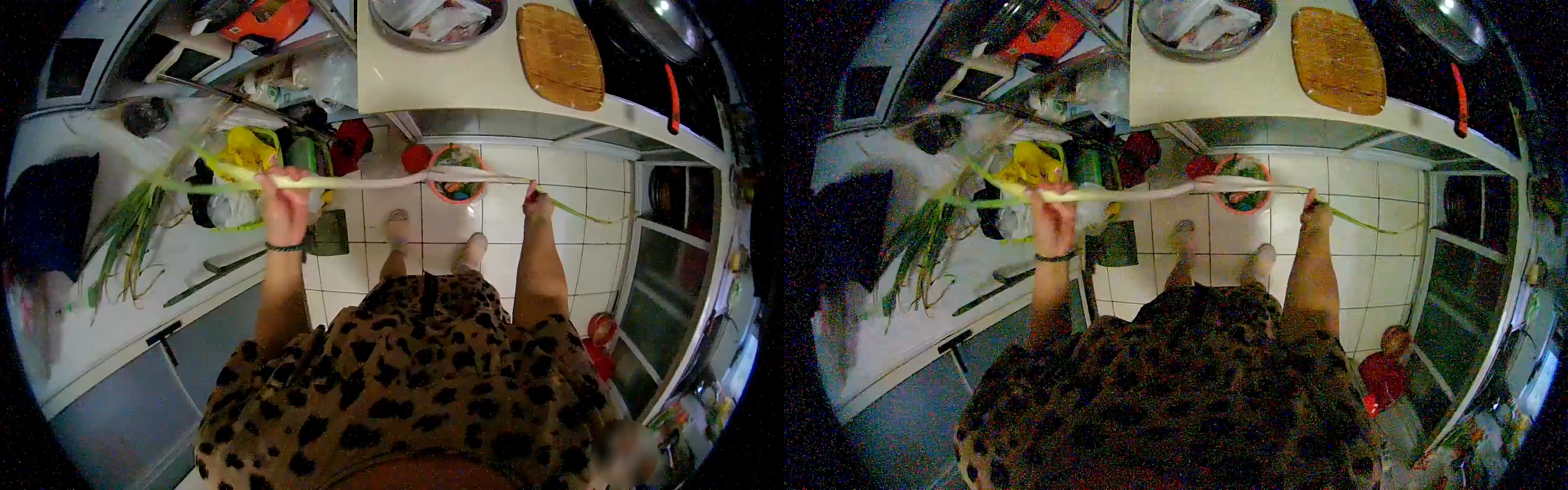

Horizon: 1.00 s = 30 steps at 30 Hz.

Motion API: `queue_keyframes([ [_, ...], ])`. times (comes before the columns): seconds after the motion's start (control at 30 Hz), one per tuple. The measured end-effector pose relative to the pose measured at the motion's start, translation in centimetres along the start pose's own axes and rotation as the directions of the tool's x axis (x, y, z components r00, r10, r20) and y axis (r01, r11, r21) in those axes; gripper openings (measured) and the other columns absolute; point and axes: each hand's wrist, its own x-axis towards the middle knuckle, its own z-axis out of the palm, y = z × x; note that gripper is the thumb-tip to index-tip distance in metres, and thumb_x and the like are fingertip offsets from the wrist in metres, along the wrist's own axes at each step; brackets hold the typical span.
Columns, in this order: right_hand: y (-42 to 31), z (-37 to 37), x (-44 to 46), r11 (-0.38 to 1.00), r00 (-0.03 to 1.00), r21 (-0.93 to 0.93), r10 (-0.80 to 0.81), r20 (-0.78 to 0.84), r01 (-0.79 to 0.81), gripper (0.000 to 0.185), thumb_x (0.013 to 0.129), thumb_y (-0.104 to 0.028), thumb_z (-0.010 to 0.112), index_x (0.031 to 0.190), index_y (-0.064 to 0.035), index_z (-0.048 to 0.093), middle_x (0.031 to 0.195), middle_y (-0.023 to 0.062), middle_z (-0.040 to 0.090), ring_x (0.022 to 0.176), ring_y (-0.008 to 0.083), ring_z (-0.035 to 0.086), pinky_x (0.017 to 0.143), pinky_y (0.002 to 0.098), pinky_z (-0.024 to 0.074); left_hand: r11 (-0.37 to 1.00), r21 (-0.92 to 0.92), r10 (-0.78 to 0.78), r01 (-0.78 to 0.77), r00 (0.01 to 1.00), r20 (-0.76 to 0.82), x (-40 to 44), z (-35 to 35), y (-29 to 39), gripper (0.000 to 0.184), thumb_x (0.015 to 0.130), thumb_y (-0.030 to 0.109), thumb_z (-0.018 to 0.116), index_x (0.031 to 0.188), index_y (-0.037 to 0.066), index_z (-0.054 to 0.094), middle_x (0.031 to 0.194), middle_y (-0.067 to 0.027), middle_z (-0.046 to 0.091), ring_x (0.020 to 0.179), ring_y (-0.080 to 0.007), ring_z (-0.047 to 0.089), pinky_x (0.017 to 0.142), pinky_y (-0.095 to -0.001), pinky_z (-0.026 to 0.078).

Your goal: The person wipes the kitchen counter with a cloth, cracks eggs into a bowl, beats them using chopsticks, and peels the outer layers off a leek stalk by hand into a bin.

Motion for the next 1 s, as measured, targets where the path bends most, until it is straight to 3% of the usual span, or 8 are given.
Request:
queue_keyframes([
  [0.1, 0.7, -1.3, 3.1, 0.54, 0.808, -0.608, -0.468, 0.356, 0.581, 0.043, 0.091, -0.037, 0.049, 0.098, 0.0052, 0.056, 0.097, 0.016, 0.063, 0.086, 0.027, 0.062, 0.071, 0.0372, 0.0552, 0.999, -0.004, -0.039, 0.039, 0.994, -0.1, -0.3, -0.9, 2.2, 0.037, 0.093, 0.046, 0.043, 0.09, 0.01, 0.05, 0.08, -0.0053, 0.05, 0.088, -0.0203, 0.048, 0.091, -0.0357, 0.04],
  [0.17, 3.0, 0.2, -0.7, 0.95, 0.989, -0.311, 0.029, 0.143, 0.017, 0.039, 0.093, -0.032, 0.048, 0.1, 0.0052, 0.053, 0.093, 0.0156, 0.06, 0.08, 0.0256, 0.06, 0.067, 0.0347, 0.0553, 0.998, 0.038, -0.047, 0.052, 0.991, -0.124, -0.7, -0.8, 1.8, 0.038, 0.093, 0.046, 0.042, 0.089, 0.01, 0.05, 0.081, -0.0055, 0.05, 0.088, -0.0215, 0.048, 0.091, -0.0349, 0.04],
  [0.3, 10.6, -3.0, -7.0, 0.774, 0.749, -0.486, 0.587, 0.309, -0.406, 0.038, 0.091, -0.036, 0.052, 0.1, 0.0006, 0.052, 0.087, 0.0096, 0.057, 0.069, 0.019, 0.056, 0.058, 0.027, 0.0506, 0.996, 0.046, -0.079, 0.079, 0.997, -0.011, -0.7, -1.1, 0.1, 0.039, 0.093, 0.048, 0.041, 0.09, 0.01, 0.05, 0.085, -0.0063, 0.052, 0.094, -0.0237, 0.048, 0.09, -0.0358, 0.04],
  [0.67, 23.8, -1.5, -24.3, 0.554, 0.747, -0.825, 0.594, 0.299, -0.111, 0.03, 0.095, -0.027, 0.048, 0.101, 0.001, 0.056, 0.078, 0.0058, 0.057, 0.062, 0.0108, 0.049, 0.057, 0.0243, 0.0404, 0.492, 0.712, -0.675, 0.5, 0.736, -0.05, -5.1, 3.3, -0.5, 0.039, 0.095, 0.043, 0.041, 0.109, 0.008, 0.052, 0.108, -0.0108, 0.059, 0.103, -0.0222, 0.055, 0.086, -0.0357, 0.043],
  [0.73, 23.4, -2.1, -24.5, 0.524, 0.776, -0.849, 0.565, 0.281, -0.074, 0.028, 0.095, -0.025, 0.048, 0.098, 0.0014, 0.057, 0.076, 0.0054, 0.056, 0.062, 0.0112, 0.049, 0.057, 0.0251, 0.0408, 0.087, 0.912, -0.861, 0.401, 0.49, -0.134, -5.5, 3.9, -0.2, 0.037, 0.095, 0.037, 0.046, 0.115, 0.007, 0.052, 0.107, -0.011, 0.061, 0.096, -0.0212, 0.06, 0.08, -0.0351, 0.048],
  [0.87, 23.0, -4.1, -23.8, 0.429, 0.771, -0.895, 0.528, 0.357, 0.121, 0.022, 0.09, -0.023, 0.055, 0.087, -0.0008, 0.058, 0.071, 0.0037, 0.057, 0.061, 0.0166, 0.053, 0.055, 0.03, 0.0461, 0.158, 0.949, -0.602, -0.274, 0.735, 0.313, 1.2, -1.7, -13.3, 0.029, 0.093, 0.028, 0.052, 0.11, 0.005, 0.056, 0.104, -0.0105, 0.062, 0.085, -0.0214, 0.065, 0.073, -0.0302, 0.05],
  [0.93, 23.0, -4.6, -24.3, 0.379, 0.777, -0.911, 0.52, 0.355, 0.163, 0.021, 0.092, -0.02, 0.052, 0.09, 0.0001, 0.059, 0.071, 0.0039, 0.057, 0.062, 0.0145, 0.053, 0.057, 0.0282, 0.0445, 0.151, 0.961, -0.948, 0.232, 0.309, 0.075, 4.4, -0.8, -17.5, 0.03, 0.094, 0.03, 0.048, 0.106, 0.004, 0.055, 0.104, -0.0118, 0.061, 0.094, -0.0221, 0.061, 0.075, -0.0349, 0.049],
  [1.0, 20.7, -3.5, -25.3, 0.314, 0.785, -0.927, 0.514, 0.347, 0.204, 0.02, 0.093, -0.016, 0.05, 0.093, 0.001, 0.06, 0.071, 0.0041, 0.057, 0.063, 0.0123, 0.052, 0.058, 0.0264, 0.043, 0.194, 0.94, -0.934, 0.281, 0.347, 0.089, 3.2, -2.3, -22.0, 0.033, 0.095, 0.033, 0.045, 0.108, 0.004, 0.055, 0.097, -0.0102, 0.062, 0.09, -0.0194, 0.061, 0.077, -0.0332, 0.049],
])
